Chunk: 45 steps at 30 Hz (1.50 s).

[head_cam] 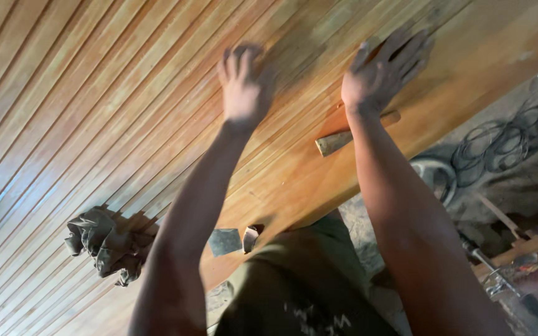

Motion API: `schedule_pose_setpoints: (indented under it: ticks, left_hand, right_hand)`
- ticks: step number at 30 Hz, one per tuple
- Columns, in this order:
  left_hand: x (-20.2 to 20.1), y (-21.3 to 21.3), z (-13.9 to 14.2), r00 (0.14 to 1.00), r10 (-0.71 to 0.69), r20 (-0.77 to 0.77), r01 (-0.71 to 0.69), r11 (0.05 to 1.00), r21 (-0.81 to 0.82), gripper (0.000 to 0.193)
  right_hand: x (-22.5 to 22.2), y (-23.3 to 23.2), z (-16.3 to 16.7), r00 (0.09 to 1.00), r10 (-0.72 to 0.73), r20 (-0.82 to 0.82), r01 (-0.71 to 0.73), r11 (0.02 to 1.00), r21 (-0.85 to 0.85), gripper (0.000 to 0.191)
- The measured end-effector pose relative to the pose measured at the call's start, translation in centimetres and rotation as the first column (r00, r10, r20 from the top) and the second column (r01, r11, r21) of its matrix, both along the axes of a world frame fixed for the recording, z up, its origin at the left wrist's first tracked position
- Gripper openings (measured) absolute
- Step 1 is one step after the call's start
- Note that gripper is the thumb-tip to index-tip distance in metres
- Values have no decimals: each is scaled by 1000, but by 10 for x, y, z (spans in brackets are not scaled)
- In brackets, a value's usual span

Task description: The person sands a large wooden tabletop using a sanding block and a cloth. They move the sanding block back and forth along the wood grain and wipe the surface with a cloth to remove dust.

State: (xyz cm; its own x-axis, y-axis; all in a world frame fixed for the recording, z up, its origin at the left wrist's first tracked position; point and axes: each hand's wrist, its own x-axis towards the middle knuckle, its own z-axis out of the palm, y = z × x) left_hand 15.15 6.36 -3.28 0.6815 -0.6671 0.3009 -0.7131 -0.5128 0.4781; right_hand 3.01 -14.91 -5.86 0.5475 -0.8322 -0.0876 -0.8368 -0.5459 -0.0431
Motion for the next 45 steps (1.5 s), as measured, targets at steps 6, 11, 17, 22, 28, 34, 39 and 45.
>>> schedule_pose_setpoints:
  ticks: [6,11,17,22,28,34,39,45]
  left_hand:
    - [5,-15,7,999,17,31,-18,1000,4,11]
    - [18,-44,7,996,-45,81,42,999,34,16]
    - [-22,85,28,983,169,-69,-168,985,29,13]
    - [-102,129,35,728,600,-331,-630,776,21,14]
    - [-195,79,26,380,584,-717,-797,600,66,18]
    - [-191,13,12,24,373,-927,-945,310,100,16]
    - [-164,-14,8,-107,389,-915,-965,181,189,16]
    - [-149,7,20,227,371,-900,-948,297,-117,19]
  right_hand:
    - [-1,0,-3,996,-15,86,13,1000,22,74]
    - [1,0,-3,998,2,62,-1,1000,-9,75]
    - [5,-2,-2,998,14,53,-12,999,-33,75]
    - [2,-5,-20,999,23,35,-21,998,-56,79]
    - [9,-3,-25,990,68,127,-61,996,-57,81]
    - [-35,37,21,417,596,686,-889,426,170,73]
    - [-38,61,48,-86,685,723,-982,-179,53,52]
    - [33,48,49,-170,609,774,-950,-311,36,51]
